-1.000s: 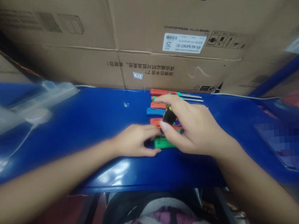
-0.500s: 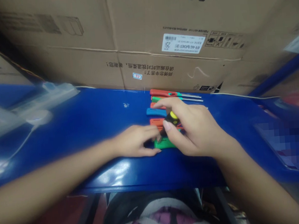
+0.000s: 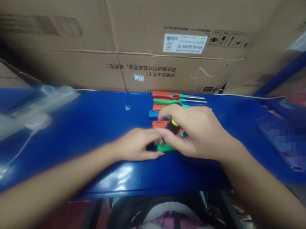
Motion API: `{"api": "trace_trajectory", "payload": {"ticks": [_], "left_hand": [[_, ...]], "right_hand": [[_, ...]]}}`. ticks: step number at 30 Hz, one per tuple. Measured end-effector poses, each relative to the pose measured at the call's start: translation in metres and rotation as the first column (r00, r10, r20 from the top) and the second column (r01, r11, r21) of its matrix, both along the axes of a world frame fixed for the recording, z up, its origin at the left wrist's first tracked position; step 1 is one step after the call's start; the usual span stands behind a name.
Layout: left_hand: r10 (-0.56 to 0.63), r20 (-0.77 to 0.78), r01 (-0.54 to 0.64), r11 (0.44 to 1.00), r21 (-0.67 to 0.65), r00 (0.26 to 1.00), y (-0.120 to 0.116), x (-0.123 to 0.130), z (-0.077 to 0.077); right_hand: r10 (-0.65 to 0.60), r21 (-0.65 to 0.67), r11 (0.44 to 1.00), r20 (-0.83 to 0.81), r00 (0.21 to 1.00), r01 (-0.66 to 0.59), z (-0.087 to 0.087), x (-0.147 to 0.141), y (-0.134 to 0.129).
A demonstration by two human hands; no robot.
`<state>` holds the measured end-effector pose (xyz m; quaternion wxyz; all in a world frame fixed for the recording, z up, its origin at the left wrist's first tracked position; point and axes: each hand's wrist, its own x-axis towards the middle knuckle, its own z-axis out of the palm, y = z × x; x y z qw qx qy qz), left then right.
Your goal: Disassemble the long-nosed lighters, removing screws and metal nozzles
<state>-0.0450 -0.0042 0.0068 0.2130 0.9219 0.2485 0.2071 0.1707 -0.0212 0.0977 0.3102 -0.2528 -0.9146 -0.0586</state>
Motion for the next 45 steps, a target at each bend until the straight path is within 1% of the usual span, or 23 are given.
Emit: {"api": "trace_trajectory", "payload": {"ticks": [3, 5, 7, 11, 14, 17, 19, 22, 24, 27, 31, 33, 37, 39, 43, 45], "left_hand": [[0.009, -0.006, -0.009, 0.999, 0.035, 1.0, -0.0002, 0.0003, 0.0003], [0.011, 0.001, -0.011, 1.0, 0.024, 1.0, -0.0003, 0.0005, 0.0004], [0.014, 0.0, -0.014, 1.0, 0.01, 1.0, -0.0004, 0.0007, 0.0004], [0.013, 0.012, -0.014, 0.999, 0.034, 1.0, -0.0003, 0.0009, -0.0001], [0.007, 0.026, -0.007, 1.0, -0.007, 1.0, -0.0003, 0.0008, 0.0001], [0.01, 0.013, -0.01, 1.0, -0.002, 1.0, -0.0004, 0.0007, 0.0006], [0.011, 0.009, -0.011, 1.0, 0.017, 1.0, -0.0003, 0.0007, 0.0007], [0.009, 0.005, -0.009, 1.0, -0.007, 1.0, 0.0, 0.0008, 0.0006], [0.01, -0.001, -0.01, 1.0, -0.011, 1.0, 0.0001, 0.001, 0.0005], [0.014, 0.002, -0.014, 1.0, 0.006, 1.0, 0.0002, 0.0012, 0.0007], [0.008, 0.005, -0.008, 1.0, -0.027, 1.0, 0.0001, 0.0011, 0.0015], [0.008, 0.006, -0.008, 1.0, -0.016, 1.0, 0.0001, 0.0009, 0.0015], [-0.002, 0.004, 0.002, 1.0, -0.008, 1.0, 0.0006, 0.0007, 0.0009], [-0.003, 0.004, 0.003, 1.0, -0.019, 1.0, 0.0008, 0.0007, 0.0007], [0.003, -0.016, -0.003, 1.0, 0.001, 1.0, 0.001, 0.0005, 0.001], [0.007, -0.025, -0.008, 1.0, -0.012, 1.0, 0.0009, 0.0003, 0.0013]], "right_hand": [[-0.022, -0.024, 0.999, 0.019, 1.0, 0.022, -0.0003, -0.0002, 0.0004], [-0.019, -0.045, 0.999, 0.033, 0.999, 0.021, -0.0008, 0.0004, 0.0016], [-0.033, -0.037, 0.999, 0.024, 0.999, 0.034, -0.0013, 0.0013, 0.0028], [-0.073, -0.053, 0.996, 0.028, 0.997, 0.074, -0.0007, 0.002, 0.0017], [-0.043, -0.093, 0.995, 0.025, 0.999, 0.045, 0.0005, 0.0014, -0.0011], [-0.041, -0.082, 0.996, 0.015, 0.999, 0.042, 0.0004, 0.0011, -0.0023], [-0.018, -0.076, 0.997, 0.024, 1.0, 0.02, 0.0, 0.0013, -0.0017], [0.01, -0.064, 0.998, 0.029, 1.0, -0.008, -0.0003, 0.0021, 0.0], [0.0, -0.056, 0.998, 0.016, 1.0, 0.001, 0.0003, 0.0024, 0.0005], [-0.007, -0.082, 0.997, 0.025, 1.0, 0.009, 0.0017, 0.0024, -0.0007], [-0.026, -0.081, 0.996, 0.028, 0.999, 0.028, 0.0016, 0.0025, -0.0019], [-0.035, -0.085, 0.996, 0.03, 0.999, 0.038, 0.0013, 0.0028, -0.0016], [0.019, -0.078, 0.997, 0.023, 1.0, -0.017, 0.0026, 0.0039, -0.0006], [0.014, -0.072, 0.997, 0.023, 1.0, -0.013, 0.0036, 0.0044, -0.0011], [0.019, -0.113, 0.993, 0.048, 0.999, -0.014, 0.0037, 0.0038, -0.0029], [0.021, -0.109, 0.994, 0.068, 0.997, -0.013, 0.0022, 0.0028, -0.0028]]}}
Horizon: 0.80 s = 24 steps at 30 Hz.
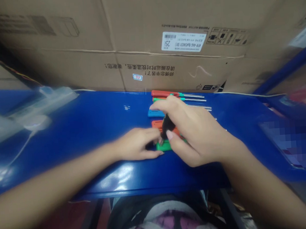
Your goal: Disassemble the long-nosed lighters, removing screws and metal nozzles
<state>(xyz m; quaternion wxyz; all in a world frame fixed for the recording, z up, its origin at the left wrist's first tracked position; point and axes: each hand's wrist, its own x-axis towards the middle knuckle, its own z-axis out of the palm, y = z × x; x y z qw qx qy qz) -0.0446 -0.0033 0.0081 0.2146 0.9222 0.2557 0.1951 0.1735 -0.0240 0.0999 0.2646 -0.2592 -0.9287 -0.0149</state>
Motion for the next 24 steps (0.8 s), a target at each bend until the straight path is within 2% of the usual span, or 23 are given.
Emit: {"api": "trace_trajectory", "payload": {"ticks": [11, 13, 17, 21, 24], "left_hand": [[0.004, 0.003, -0.004, 1.0, 0.0, 1.0, 0.0004, -0.0001, -0.0023], [-0.003, 0.001, 0.003, 1.0, -0.001, 1.0, 0.0005, -0.0001, -0.0019], [-0.002, 0.006, 0.002, 1.0, -0.023, 1.0, -0.0001, 0.0003, -0.0005], [-0.001, -0.014, 0.001, 1.0, -0.017, 1.0, -0.0005, 0.0003, 0.0001], [0.005, -0.034, -0.005, 1.0, -0.013, 0.999, -0.0002, 0.0, 0.0003]], "right_hand": [[-0.081, 0.119, 0.989, -0.026, 0.996, 0.084, -0.0021, -0.0006, 0.0031], [-0.094, 0.11, 0.989, -0.032, 0.995, 0.097, -0.0016, -0.0003, 0.0033], [-0.043, 0.058, 0.997, -0.035, 0.998, 0.045, -0.0006, 0.0003, 0.0032], [-0.089, 0.06, 0.994, -0.03, 0.996, 0.091, -0.0004, 0.0009, 0.0031], [-0.078, 0.04, 0.996, -0.02, 0.997, 0.079, 0.0003, 0.0016, 0.0025]]}}
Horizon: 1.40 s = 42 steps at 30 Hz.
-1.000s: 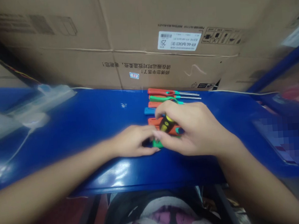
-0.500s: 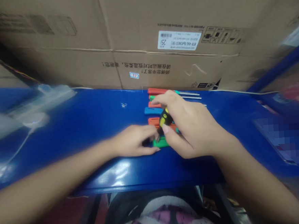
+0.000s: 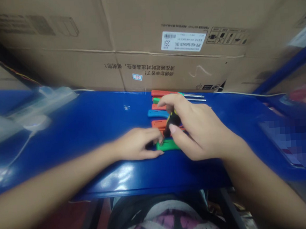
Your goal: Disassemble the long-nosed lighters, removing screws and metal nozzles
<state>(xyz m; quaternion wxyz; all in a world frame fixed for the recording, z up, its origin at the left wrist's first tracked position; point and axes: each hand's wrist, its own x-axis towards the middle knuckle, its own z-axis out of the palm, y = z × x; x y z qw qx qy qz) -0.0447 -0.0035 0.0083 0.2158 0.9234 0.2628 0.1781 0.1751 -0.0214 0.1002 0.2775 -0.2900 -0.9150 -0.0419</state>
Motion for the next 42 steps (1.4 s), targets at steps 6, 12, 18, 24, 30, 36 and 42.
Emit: {"api": "trace_trajectory", "payload": {"ticks": [6, 12, 18, 24, 30, 36, 42], "left_hand": [[0.003, 0.006, -0.003, 1.0, 0.009, 1.0, 0.0, 0.001, 0.0], [0.005, 0.029, -0.005, 1.0, 0.01, 1.0, -0.001, 0.001, 0.001], [-0.013, 0.006, 0.013, 0.999, -0.04, 1.0, -0.003, 0.001, 0.009], [-0.009, -0.009, 0.009, 0.999, -0.05, 1.0, -0.003, 0.003, 0.01], [-0.019, -0.103, 0.02, 1.0, 0.011, 0.994, -0.004, 0.006, 0.018], [-0.027, -0.329, 0.134, 0.942, 0.308, 0.944, -0.005, 0.014, 0.025], [0.027, -0.412, 0.183, 0.868, 0.462, 0.911, -0.003, 0.023, 0.023]], "right_hand": [[-0.011, 0.045, 0.999, -0.008, 1.0, 0.011, 0.0, 0.0, 0.0], [-0.017, 0.037, 0.999, 0.014, 1.0, 0.017, -0.001, 0.001, 0.001], [-0.114, 0.011, 0.993, -0.07, 0.991, 0.115, 0.01, 0.014, 0.002], [-0.1, 0.041, 0.995, 0.117, 0.988, 0.095, 0.013, 0.023, 0.009], [-0.077, 0.038, 0.997, 0.124, 0.989, 0.073, 0.011, 0.021, 0.011], [-0.054, 0.005, 0.999, 0.113, 0.992, 0.054, 0.013, 0.021, 0.011], [-0.056, 0.005, 0.998, 0.106, 0.993, 0.056, 0.012, 0.024, 0.014]]}}
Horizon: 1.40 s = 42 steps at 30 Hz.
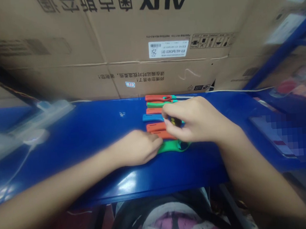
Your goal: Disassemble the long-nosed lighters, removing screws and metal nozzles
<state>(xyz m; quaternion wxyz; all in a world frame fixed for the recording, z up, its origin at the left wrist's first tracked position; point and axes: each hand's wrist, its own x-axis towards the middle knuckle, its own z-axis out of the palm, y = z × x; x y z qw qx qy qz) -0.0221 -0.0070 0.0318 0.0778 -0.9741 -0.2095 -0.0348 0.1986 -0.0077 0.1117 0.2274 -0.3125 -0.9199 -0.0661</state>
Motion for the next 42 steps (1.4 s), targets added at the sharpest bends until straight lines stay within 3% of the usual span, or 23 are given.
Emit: {"api": "trace_trajectory", "payload": {"ticks": [6, 9, 12, 15, 18, 19, 24, 30, 33, 35, 37, 39, 42], "left_hand": [[0.015, -0.015, -0.014, 0.999, 0.032, 1.0, 0.003, 0.007, -0.004], [0.068, 0.046, -0.067, 0.998, -0.018, 0.997, 0.007, 0.006, 0.007], [0.221, 0.116, -0.21, 0.972, -0.101, 0.968, 0.025, -0.007, 0.024], [0.443, 0.237, -0.407, 0.894, -0.187, 0.865, 0.058, -0.037, 0.027], [0.661, 0.374, -0.592, 0.75, -0.296, 0.651, 0.092, -0.071, 0.012], [0.685, 0.376, -0.618, 0.727, -0.3, 0.624, 0.1, -0.081, 0.005], [0.702, 0.326, -0.631, 0.712, -0.308, 0.633, 0.114, -0.1, -0.019], [0.676, 0.309, -0.606, 0.737, -0.3, 0.669, 0.115, -0.098, -0.02], [0.667, 0.314, -0.599, 0.745, -0.293, 0.676, 0.117, -0.1, -0.022], [0.664, 0.32, -0.597, 0.748, -0.29, 0.676, 0.117, -0.1, -0.023], [0.662, 0.327, -0.596, 0.749, -0.289, 0.674, 0.117, -0.101, -0.024], [0.662, 0.336, -0.594, 0.75, -0.292, 0.67, 0.117, -0.101, -0.025], [0.663, 0.348, -0.593, 0.749, -0.296, 0.663, 0.116, -0.101, -0.026]], "right_hand": [[-0.004, 0.005, 1.0, 0.003, 1.0, 0.004, 0.0, 0.001, 0.001], [-0.017, 0.014, 1.0, 0.006, 1.0, 0.017, 0.001, 0.004, 0.002], [-0.066, -0.005, 0.998, -0.01, 0.998, 0.066, 0.002, 0.009, 0.005], [-0.097, -0.025, 0.995, -0.046, 0.994, 0.096, 0.003, 0.013, 0.007], [-0.096, -0.03, 0.995, -0.05, 0.994, 0.095, 0.004, 0.015, 0.008], [-0.096, -0.038, 0.995, -0.041, 0.994, 0.095, 0.004, 0.015, 0.007], [-0.081, -0.034, 0.996, -0.003, 0.997, 0.081, 0.003, 0.013, 0.006], [-0.037, 0.059, 0.998, -0.01, 0.999, 0.037, 0.0, 0.011, 0.005], [-0.041, 0.131, 0.99, -0.111, 0.993, 0.056, 0.001, 0.015, 0.006], [-0.081, 0.203, 0.969, -0.282, 0.956, 0.142, 0.004, 0.024, 0.011], [-0.144, 0.236, 0.928, -0.485, 0.863, 0.287, 0.007, 0.038, 0.021], [-0.256, 0.18, 0.88, -0.601, 0.757, 0.44, 0.005, 0.06, 0.035], [-0.406, 0.12, 0.811, -0.59, 0.698, 0.573, -0.007, 0.105, 0.062]]}}
